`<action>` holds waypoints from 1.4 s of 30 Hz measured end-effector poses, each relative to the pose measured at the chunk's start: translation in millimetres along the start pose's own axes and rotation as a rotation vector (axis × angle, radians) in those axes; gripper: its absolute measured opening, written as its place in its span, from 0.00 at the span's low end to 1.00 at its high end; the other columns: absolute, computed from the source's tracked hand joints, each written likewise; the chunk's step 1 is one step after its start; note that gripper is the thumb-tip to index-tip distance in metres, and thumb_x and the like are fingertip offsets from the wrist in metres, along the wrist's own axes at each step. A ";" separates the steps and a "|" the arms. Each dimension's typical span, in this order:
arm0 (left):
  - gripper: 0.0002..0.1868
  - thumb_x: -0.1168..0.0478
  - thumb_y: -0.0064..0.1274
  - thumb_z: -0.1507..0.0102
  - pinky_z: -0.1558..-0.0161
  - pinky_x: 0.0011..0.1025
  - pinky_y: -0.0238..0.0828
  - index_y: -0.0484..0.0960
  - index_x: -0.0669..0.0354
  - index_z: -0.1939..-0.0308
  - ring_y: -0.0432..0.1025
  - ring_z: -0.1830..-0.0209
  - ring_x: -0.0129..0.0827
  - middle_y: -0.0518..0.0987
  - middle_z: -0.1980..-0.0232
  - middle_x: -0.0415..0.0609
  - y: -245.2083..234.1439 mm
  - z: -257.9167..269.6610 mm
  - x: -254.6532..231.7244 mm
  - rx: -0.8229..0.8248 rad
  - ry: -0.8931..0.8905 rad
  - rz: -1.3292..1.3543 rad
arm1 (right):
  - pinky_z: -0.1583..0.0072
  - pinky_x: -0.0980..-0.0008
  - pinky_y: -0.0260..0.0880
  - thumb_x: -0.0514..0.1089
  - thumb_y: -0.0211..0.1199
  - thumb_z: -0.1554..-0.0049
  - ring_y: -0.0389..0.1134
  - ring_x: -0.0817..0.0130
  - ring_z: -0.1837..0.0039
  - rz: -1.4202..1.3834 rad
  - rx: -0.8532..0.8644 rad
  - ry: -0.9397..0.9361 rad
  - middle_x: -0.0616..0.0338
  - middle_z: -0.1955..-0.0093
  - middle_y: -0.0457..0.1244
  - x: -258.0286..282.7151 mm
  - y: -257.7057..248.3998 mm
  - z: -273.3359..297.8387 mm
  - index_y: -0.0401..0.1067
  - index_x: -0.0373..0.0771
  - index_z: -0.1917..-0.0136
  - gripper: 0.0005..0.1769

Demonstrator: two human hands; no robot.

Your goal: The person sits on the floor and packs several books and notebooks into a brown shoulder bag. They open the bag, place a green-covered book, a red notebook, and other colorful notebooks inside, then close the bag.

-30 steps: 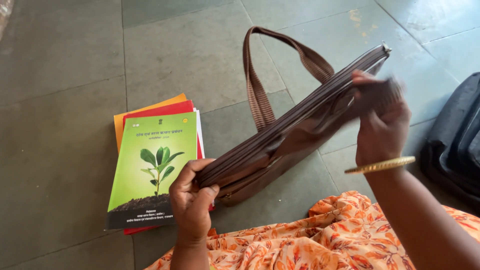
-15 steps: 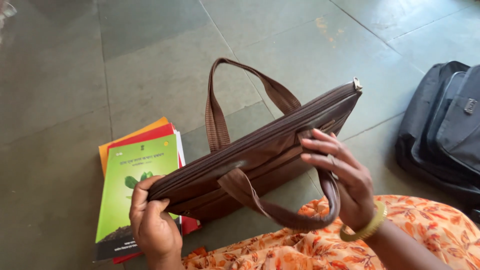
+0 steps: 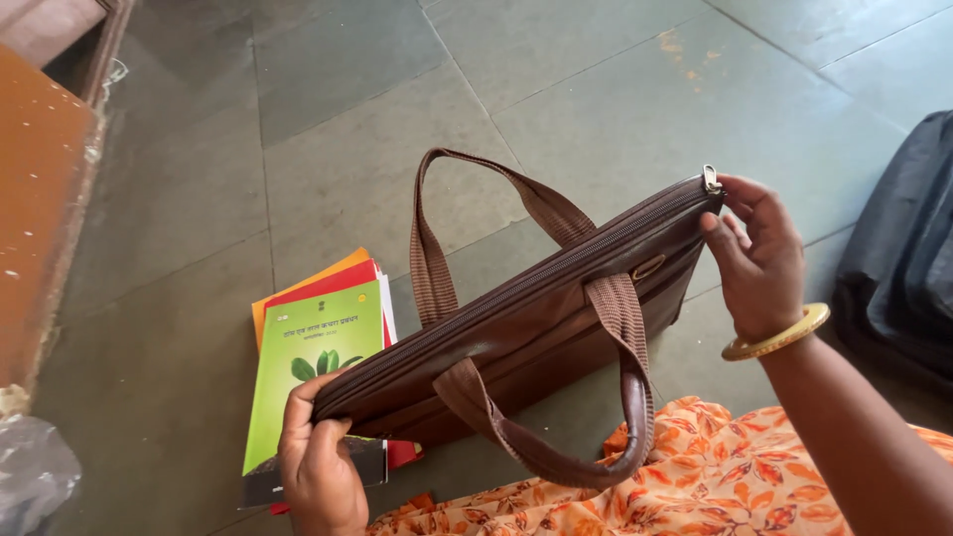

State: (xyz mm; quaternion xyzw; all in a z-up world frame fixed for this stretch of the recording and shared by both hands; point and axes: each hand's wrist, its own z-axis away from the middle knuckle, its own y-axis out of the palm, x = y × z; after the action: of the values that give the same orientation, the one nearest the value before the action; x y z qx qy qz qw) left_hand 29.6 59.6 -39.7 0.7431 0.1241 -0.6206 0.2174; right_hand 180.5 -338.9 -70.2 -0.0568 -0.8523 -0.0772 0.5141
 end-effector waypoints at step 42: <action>0.05 0.65 0.56 0.41 0.53 0.35 0.80 0.83 0.60 0.63 0.77 0.49 0.42 0.77 0.51 0.54 366.5 -19.3 -14.4 0.739 0.828 -1.214 | 0.30 0.70 0.68 0.30 0.60 0.33 0.61 0.74 0.26 -0.377 0.107 0.013 0.62 0.32 0.59 -41.0 -23.0 0.6 0.58 0.40 0.33 0.20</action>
State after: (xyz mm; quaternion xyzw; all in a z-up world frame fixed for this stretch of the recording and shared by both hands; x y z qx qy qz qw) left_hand 210.0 -250.6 38.9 0.7390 0.3620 -0.3067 -0.4782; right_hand 195.0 -362.1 -108.4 0.1318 -0.8474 -0.1272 0.4983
